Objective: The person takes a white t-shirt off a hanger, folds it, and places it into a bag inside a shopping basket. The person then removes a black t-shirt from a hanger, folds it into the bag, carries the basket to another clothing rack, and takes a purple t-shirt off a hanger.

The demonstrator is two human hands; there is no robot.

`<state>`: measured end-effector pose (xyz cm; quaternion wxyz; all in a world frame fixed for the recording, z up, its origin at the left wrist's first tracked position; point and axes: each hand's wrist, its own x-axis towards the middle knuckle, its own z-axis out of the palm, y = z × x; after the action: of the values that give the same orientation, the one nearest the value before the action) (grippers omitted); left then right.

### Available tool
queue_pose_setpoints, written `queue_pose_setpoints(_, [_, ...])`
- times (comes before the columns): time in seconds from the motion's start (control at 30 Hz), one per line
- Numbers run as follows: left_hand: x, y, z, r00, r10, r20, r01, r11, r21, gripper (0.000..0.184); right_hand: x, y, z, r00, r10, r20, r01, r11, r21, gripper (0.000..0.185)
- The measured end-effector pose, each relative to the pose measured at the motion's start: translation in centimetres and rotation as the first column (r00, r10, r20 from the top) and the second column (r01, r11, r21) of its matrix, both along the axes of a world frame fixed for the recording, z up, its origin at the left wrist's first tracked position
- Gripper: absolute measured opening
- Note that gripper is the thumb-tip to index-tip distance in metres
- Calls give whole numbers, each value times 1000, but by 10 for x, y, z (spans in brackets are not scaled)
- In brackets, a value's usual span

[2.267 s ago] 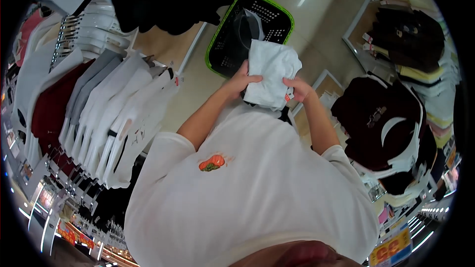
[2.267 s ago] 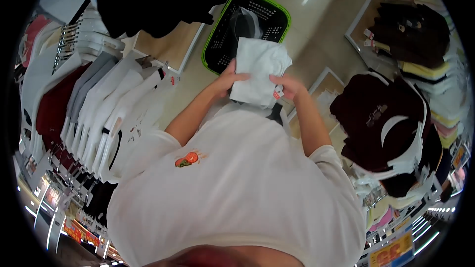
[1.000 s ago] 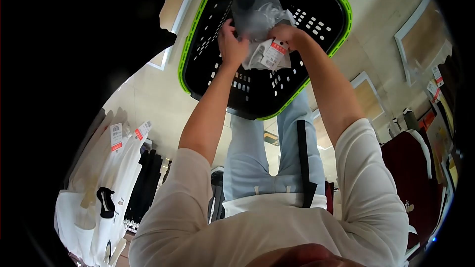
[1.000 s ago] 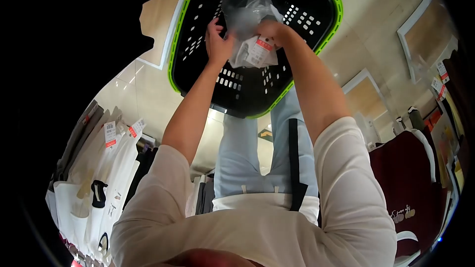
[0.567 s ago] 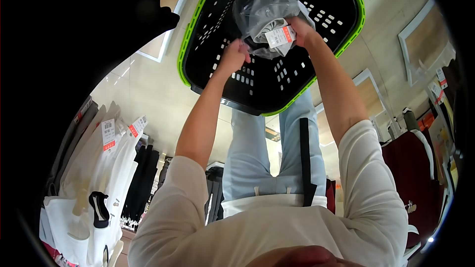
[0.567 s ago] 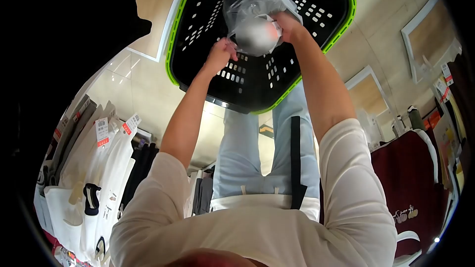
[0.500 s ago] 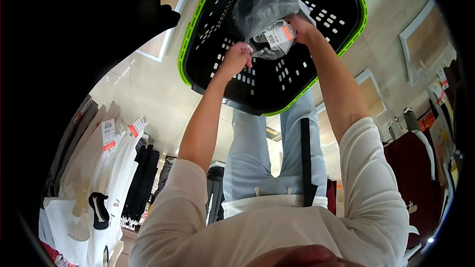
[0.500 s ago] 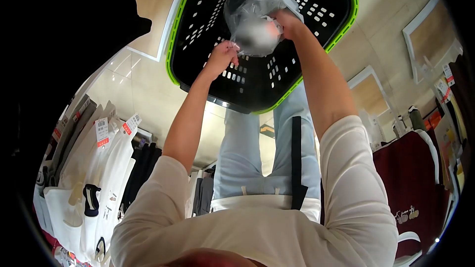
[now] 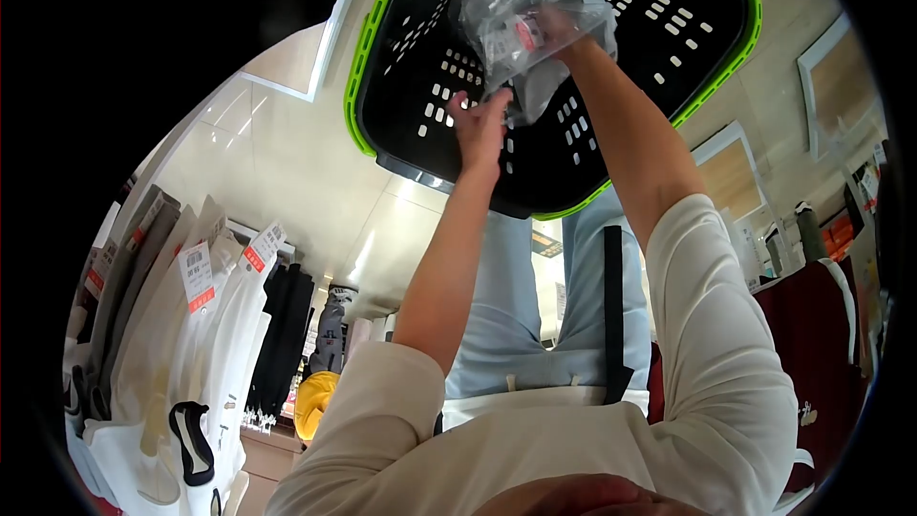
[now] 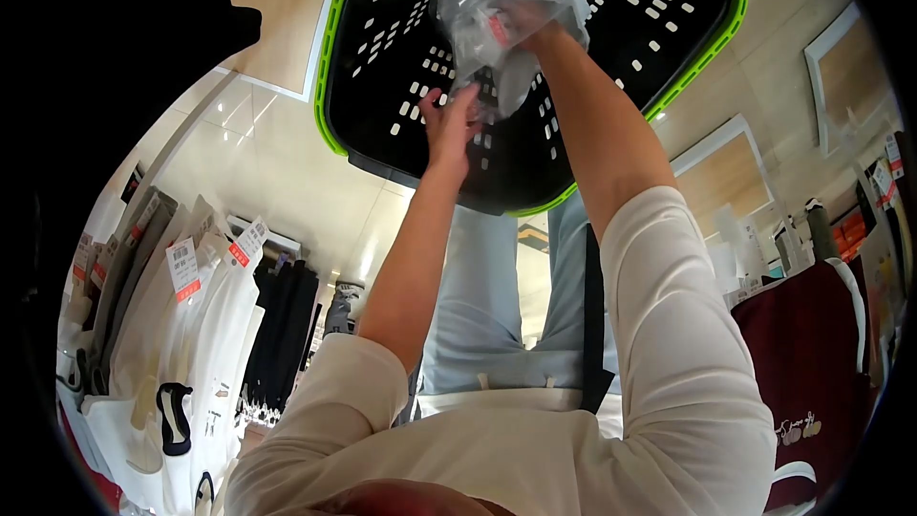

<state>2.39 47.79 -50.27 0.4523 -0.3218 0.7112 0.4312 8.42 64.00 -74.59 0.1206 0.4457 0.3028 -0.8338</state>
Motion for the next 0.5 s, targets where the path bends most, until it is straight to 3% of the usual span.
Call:
queue_pose_setpoints(0.03, [3,2,-5,996,-24,91,25,1000,-16,94,-1,-4,-3,995,72,-72,-65,993,100,32])
queue_pose_setpoints(0.07, [8,7,-9,991,-58,119,61,998,-21,91,-1,-6,-5,980,151,-134,-122,971,204,31])
queue_pose_setpoints(0.13, [27,4,-29,978,89,187,-94,995,15,66,1,-8,3,937,167,-306,-65,947,316,33])
queue_pose_setpoints(0.17, [32,-1,-42,947,144,287,-172,982,75,34,8,-13,14,900,100,-424,39,951,308,37])
queue_pose_setpoints(0.2, [38,-1,-43,944,124,305,-171,976,135,15,11,-13,15,849,113,-516,78,939,335,46])
queue_pose_setpoints(0.23, [42,4,-37,951,129,283,-173,975,139,16,12,-13,18,787,125,-604,122,928,351,55])
queue_pose_setpoints(0.33, [40,9,-8,952,98,289,-161,965,206,26,6,17,29,866,306,-395,-182,929,321,62])
queue_pose_setpoints(0.4, [33,3,0,960,88,265,-158,953,258,28,-6,21,22,939,203,-277,-113,944,309,61])
queue_pose_setpoints(0.5, [16,0,18,989,98,109,-111,985,129,31,-17,16,9,989,-17,-145,61,948,311,58])
